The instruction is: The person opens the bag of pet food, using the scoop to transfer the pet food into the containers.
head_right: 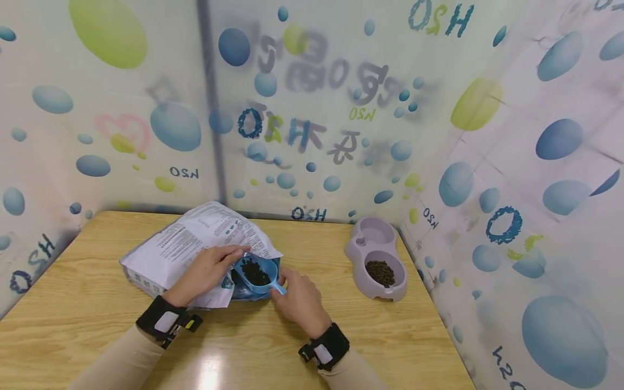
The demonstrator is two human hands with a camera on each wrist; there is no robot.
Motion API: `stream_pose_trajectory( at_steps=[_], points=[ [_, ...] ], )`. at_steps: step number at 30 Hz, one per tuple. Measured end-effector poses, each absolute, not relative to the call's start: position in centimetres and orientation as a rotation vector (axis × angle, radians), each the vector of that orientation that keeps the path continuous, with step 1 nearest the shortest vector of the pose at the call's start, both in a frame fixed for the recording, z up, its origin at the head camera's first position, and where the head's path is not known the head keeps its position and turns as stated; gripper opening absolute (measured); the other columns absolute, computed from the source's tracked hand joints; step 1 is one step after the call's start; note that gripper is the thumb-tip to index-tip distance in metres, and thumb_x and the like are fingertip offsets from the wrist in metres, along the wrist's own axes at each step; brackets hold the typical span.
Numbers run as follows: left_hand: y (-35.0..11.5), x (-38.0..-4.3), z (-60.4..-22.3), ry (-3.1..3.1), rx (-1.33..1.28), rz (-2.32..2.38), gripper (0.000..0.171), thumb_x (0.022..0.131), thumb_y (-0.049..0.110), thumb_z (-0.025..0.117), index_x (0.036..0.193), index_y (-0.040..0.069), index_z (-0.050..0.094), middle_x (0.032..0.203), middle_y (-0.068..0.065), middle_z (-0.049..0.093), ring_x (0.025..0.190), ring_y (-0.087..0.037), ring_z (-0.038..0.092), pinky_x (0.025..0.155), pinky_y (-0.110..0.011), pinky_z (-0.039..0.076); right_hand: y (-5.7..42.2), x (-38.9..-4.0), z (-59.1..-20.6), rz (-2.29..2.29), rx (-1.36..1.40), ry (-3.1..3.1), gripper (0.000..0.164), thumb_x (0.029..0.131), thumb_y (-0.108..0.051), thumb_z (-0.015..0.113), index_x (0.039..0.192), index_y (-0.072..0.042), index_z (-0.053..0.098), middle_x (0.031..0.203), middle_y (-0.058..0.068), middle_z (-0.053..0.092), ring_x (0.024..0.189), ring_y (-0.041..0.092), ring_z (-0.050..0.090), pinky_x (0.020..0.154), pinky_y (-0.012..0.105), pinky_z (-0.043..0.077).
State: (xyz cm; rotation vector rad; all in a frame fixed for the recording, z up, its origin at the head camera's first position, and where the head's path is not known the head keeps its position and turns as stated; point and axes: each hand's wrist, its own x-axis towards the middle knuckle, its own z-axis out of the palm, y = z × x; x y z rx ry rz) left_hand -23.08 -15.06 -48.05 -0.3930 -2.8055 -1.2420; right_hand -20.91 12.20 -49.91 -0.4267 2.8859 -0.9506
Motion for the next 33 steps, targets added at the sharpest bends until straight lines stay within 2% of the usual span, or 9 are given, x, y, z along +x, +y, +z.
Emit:
stream_pose_trajectory(
  at_steps=[5,11,15,20,28,33],
  points=[
    [-14.9,-23.0,-47.9,-2.804,-0.408,-1.255,0.043,0.125,0.038,0.054,0.159,0.018,0.073,0.153,-0.011,0.078,0.111,-0.023,0.072,0.089,-0.036,0.05,12.4,-20.8,-49.9,-0.95,-0.444,2.897,0.025,0.105,-0.027,0.089,0.104,-0.02,0.065,0.069,-0.009,0.045,0.058,0.008,0.045,0.053,0.027,0.032],
    [-14.9,-23.1,-48.0,-2.787,-0.409,-1.231,0.042,0.125,0.036,0.055,0.158,0.017,0.074,0.16,-0.013,0.074,0.117,-0.023,0.073,0.102,-0.044,0.055,12.7,-20.7,-49.8,-0.957,-0.459,2.892,0.024,0.105,-0.027,0.089,0.104,-0.02,0.066,0.068,-0.009,0.045,0.057,0.008,0.045,0.053,0.026,0.032],
    [-14.9,-23.2,-48.1,-2.784,-0.408,-1.232,0.042,0.125,0.036,0.055,0.157,0.017,0.075,0.16,-0.013,0.074,0.119,-0.024,0.073,0.102,-0.045,0.055,12.9,-20.7,-49.8,-0.928,-0.475,2.909,0.023,0.105,-0.028,0.089,0.105,-0.021,0.067,0.07,-0.009,0.047,0.059,0.008,0.046,0.054,0.026,0.032],
    [-14.9,-23.2,-48.1,-2.785,-0.404,-1.242,0.042,0.125,0.037,0.055,0.158,0.018,0.074,0.157,-0.012,0.076,0.118,-0.023,0.073,0.098,-0.042,0.055,13.2,-20.6,-49.8,-0.883,-0.497,2.933,0.021,0.107,-0.029,0.087,0.109,-0.022,0.067,0.072,-0.008,0.049,0.061,0.009,0.048,0.055,0.026,0.034],
    [-14.9,-23.0,-48.0,-2.8,-0.382,-1.268,0.043,0.126,0.038,0.054,0.159,0.018,0.073,0.149,-0.009,0.08,0.11,-0.022,0.072,0.082,-0.031,0.049,13.5,-20.4,-49.7,-0.836,-0.511,2.936,0.02,0.109,-0.03,0.085,0.117,-0.022,0.068,0.072,-0.008,0.045,0.062,0.01,0.047,0.056,0.028,0.033],
    [-14.9,-22.9,-47.8,-2.803,-0.386,-1.264,0.043,0.125,0.038,0.055,0.159,0.018,0.073,0.148,-0.01,0.08,0.106,-0.021,0.071,0.079,-0.032,0.048,13.6,-20.3,-49.6,-0.836,-0.505,2.921,0.02,0.11,-0.028,0.084,0.122,-0.018,0.072,0.073,-0.007,0.048,0.064,0.011,0.048,0.058,0.028,0.034]
  ],
)
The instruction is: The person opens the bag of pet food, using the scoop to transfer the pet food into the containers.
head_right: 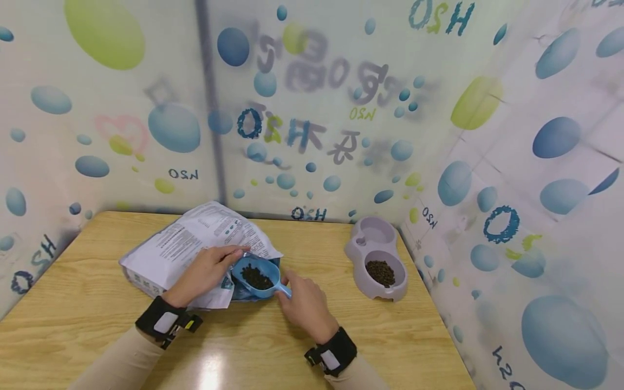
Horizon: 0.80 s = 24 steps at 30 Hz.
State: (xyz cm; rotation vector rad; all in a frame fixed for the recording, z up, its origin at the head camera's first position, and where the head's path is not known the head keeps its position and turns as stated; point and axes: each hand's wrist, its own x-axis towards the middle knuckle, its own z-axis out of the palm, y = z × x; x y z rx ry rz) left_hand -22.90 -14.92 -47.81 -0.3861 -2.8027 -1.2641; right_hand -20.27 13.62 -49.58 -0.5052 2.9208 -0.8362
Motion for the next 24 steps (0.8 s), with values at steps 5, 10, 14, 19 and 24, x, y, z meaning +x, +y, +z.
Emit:
stream_pose_trajectory(
  at_steps=[5,10,14,19,24],
  points=[
    [-15.0,-22.9,-47.9,-2.79,-0.4,-1.245,0.043,0.125,0.039,0.055,0.158,0.018,0.074,0.146,-0.009,0.081,0.101,-0.018,0.069,0.081,-0.032,0.047,13.9,-20.1,-49.4,-0.901,-0.515,2.885,0.02,0.111,-0.024,0.082,0.126,-0.014,0.073,0.077,-0.005,0.054,0.065,0.011,0.049,0.058,0.028,0.035],
    [-15.0,-23.1,-48.0,-2.782,-0.402,-1.246,0.042,0.125,0.037,0.055,0.157,0.018,0.075,0.139,-0.008,0.082,0.093,-0.017,0.066,0.078,-0.032,0.046,14.2,-20.0,-49.5,-0.929,-0.536,2.886,0.017,0.112,-0.022,0.081,0.124,-0.013,0.073,0.078,-0.005,0.054,0.065,0.01,0.048,0.058,0.027,0.035],
    [-14.9,-23.1,-48.0,-2.785,-0.409,-1.218,0.042,0.125,0.036,0.055,0.157,0.017,0.075,0.145,-0.009,0.081,0.105,-0.02,0.07,0.087,-0.036,0.049,14.4,-20.1,-49.6,-0.929,-0.528,2.878,0.015,0.112,-0.022,0.08,0.124,-0.014,0.073,0.079,-0.005,0.054,0.065,0.011,0.048,0.059,0.027,0.035],
    [-14.9,-23.1,-48.0,-2.79,-0.396,-1.233,0.042,0.125,0.037,0.055,0.157,0.017,0.075,0.145,-0.01,0.081,0.099,-0.02,0.069,0.081,-0.034,0.048,14.6,-20.1,-49.4,-0.92,-0.494,2.864,0.015,0.113,-0.023,0.078,0.126,-0.015,0.074,0.08,-0.005,0.056,0.066,0.011,0.049,0.059,0.027,0.036],
    [-14.9,-23.1,-48.0,-2.786,-0.394,-1.243,0.043,0.125,0.038,0.055,0.157,0.018,0.075,0.146,-0.01,0.081,0.101,-0.018,0.069,0.078,-0.031,0.046,15.0,-20.2,-49.6,-0.93,-0.491,2.863,0.016,0.114,-0.025,0.077,0.127,-0.016,0.075,0.08,-0.005,0.058,0.066,0.011,0.05,0.059,0.027,0.037]
  ],
)
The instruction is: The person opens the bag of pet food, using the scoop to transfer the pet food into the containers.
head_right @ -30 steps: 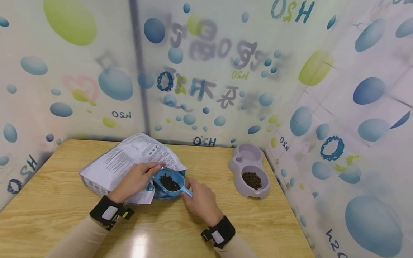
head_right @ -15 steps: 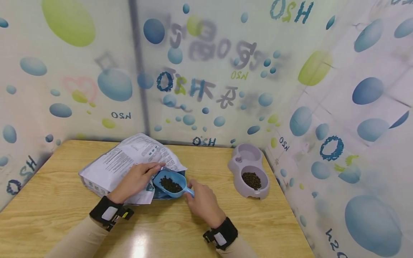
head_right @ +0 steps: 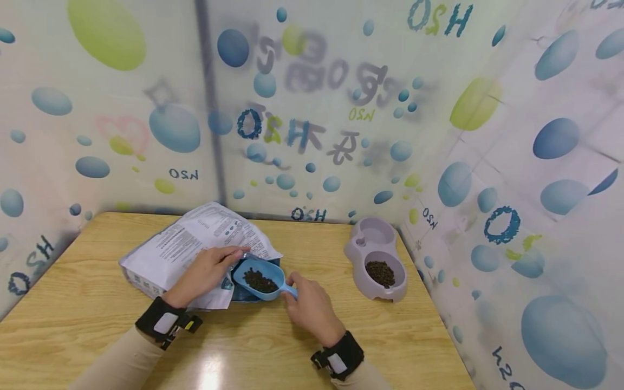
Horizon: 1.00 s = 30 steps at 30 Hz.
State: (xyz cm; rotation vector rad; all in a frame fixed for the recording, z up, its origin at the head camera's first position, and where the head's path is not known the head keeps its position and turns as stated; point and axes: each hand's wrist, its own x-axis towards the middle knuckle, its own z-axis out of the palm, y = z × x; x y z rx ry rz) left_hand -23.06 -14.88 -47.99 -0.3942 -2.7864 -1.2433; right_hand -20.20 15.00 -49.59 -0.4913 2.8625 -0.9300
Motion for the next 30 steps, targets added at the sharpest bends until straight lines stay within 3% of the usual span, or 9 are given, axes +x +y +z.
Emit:
stream_pose_trajectory(
  at_steps=[3,8,13,17,21,24,30],
  points=[
    [-14.9,-23.0,-48.0,-2.783,-0.399,-1.231,0.042,0.125,0.038,0.055,0.157,0.018,0.075,0.151,-0.011,0.079,0.105,-0.018,0.07,0.084,-0.033,0.048,15.3,-20.2,-49.7,-0.935,-0.505,2.871,0.015,0.114,-0.025,0.077,0.127,-0.017,0.076,0.081,-0.006,0.059,0.066,0.009,0.049,0.059,0.027,0.037],
    [-14.9,-23.0,-48.0,-2.787,-0.393,-1.252,0.043,0.125,0.037,0.055,0.157,0.017,0.074,0.151,-0.011,0.079,0.084,-0.014,0.063,0.073,-0.03,0.045,15.8,-20.1,-49.7,-0.947,-0.516,2.883,0.014,0.113,-0.025,0.078,0.124,-0.018,0.076,0.081,-0.006,0.058,0.066,0.009,0.047,0.06,0.027,0.036],
    [-14.9,-23.0,-48.0,-2.776,-0.396,-1.253,0.042,0.125,0.036,0.056,0.157,0.016,0.075,0.147,-0.011,0.081,0.076,-0.012,0.058,0.069,-0.031,0.043,16.2,-20.0,-49.6,-0.952,-0.492,2.879,0.012,0.113,-0.027,0.078,0.124,-0.02,0.076,0.083,-0.006,0.059,0.068,0.01,0.049,0.061,0.027,0.037],
    [-14.9,-22.9,-48.0,-2.778,-0.389,-1.27,0.043,0.125,0.038,0.056,0.157,0.016,0.075,0.117,-0.012,0.083,0.061,-0.012,0.043,0.062,-0.034,0.04,16.7,-19.8,-49.5,-0.958,-0.487,2.874,0.013,0.113,-0.026,0.078,0.123,-0.019,0.076,0.088,-0.005,0.064,0.073,0.011,0.053,0.064,0.027,0.039],
    [-14.8,-22.9,-47.9,-2.783,-0.385,-1.269,0.044,0.125,0.04,0.056,0.157,0.017,0.075,0.082,-0.005,0.061,0.055,-0.009,0.034,0.06,-0.033,0.039,17.1,-19.6,-49.4,-0.959,-0.497,2.882,0.013,0.112,-0.026,0.08,0.122,-0.019,0.076,0.09,-0.004,0.066,0.073,0.012,0.054,0.065,0.027,0.04],
    [-14.8,-22.8,-47.9,-2.785,-0.384,-1.271,0.044,0.125,0.039,0.056,0.157,0.017,0.075,0.076,-0.002,0.05,0.056,-0.009,0.034,0.06,-0.033,0.039,17.5,-19.3,-49.2,-0.972,-0.507,2.89,0.012,0.111,-0.025,0.081,0.12,-0.018,0.076,0.087,-0.003,0.065,0.071,0.011,0.052,0.064,0.027,0.039],
    [-14.8,-22.8,-47.9,-2.772,-0.395,-1.275,0.043,0.125,0.038,0.056,0.157,0.015,0.075,0.079,-0.002,0.056,0.057,-0.01,0.035,0.061,-0.033,0.039,18.2,-19.1,-49.0,-0.981,-0.517,2.912,0.01,0.11,-0.025,0.082,0.117,-0.02,0.076,0.088,-0.004,0.067,0.071,0.01,0.052,0.064,0.026,0.041]
  ],
)
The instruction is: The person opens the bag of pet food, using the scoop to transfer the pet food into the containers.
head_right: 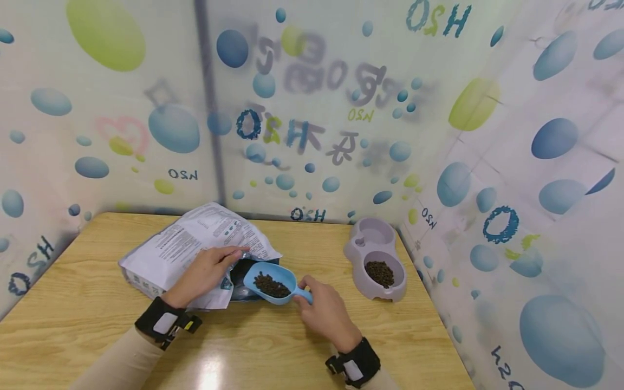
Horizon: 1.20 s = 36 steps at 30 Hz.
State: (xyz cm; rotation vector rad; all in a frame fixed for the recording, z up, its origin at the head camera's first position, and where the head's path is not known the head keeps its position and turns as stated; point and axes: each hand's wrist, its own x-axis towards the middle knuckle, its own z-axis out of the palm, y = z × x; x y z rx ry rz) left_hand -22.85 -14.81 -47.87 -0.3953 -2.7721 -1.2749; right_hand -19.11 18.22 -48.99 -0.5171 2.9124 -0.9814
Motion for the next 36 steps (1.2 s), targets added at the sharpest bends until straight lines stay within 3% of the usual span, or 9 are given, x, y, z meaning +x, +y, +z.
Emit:
stream_pose_trajectory(
  at_steps=[9,27,32,36],
  points=[
    [-14.8,-23.0,-48.0,-2.771,-0.388,-1.251,0.042,0.125,0.037,0.056,0.156,0.016,0.075,0.074,0.002,0.044,0.055,-0.007,0.034,0.061,-0.032,0.039,19.5,-19.0,-48.9,-0.986,-0.489,2.908,0.008,0.11,-0.024,0.082,0.117,-0.022,0.076,0.086,-0.006,0.065,0.071,0.01,0.053,0.065,0.026,0.041],
    [-14.8,-23.0,-48.1,-2.771,-0.401,-1.254,0.043,0.125,0.037,0.056,0.157,0.015,0.075,0.074,0.001,0.046,0.055,-0.009,0.036,0.061,-0.033,0.04,22.2,-18.1,-47.8,-1.032,-0.339,2.925,0.009,0.11,-0.022,0.084,0.112,-0.024,0.076,0.092,-0.003,0.067,0.081,0.014,0.057,0.071,0.027,0.042],
    [-14.7,-22.9,-48.0,-2.792,-0.377,-1.268,0.043,0.125,0.037,0.056,0.158,0.017,0.074,0.074,0.0,0.048,0.056,-0.009,0.038,0.058,-0.031,0.041,23.0,-18.1,-47.6,-1.052,-0.32,2.932,0.009,0.11,-0.02,0.083,0.114,-0.022,0.076,0.088,-0.002,0.065,0.078,0.013,0.056,0.069,0.027,0.041],
    [-14.7,-22.8,-47.9,-2.792,-0.375,-1.263,0.043,0.125,0.037,0.056,0.158,0.016,0.074,0.076,0.0,0.052,0.056,-0.009,0.039,0.059,-0.032,0.041,23.6,-18.0,-47.4,-1.082,-0.32,2.932,0.009,0.11,-0.018,0.083,0.115,-0.019,0.076,0.095,-0.001,0.07,0.081,0.014,0.058,0.073,0.028,0.044]
  ],
)
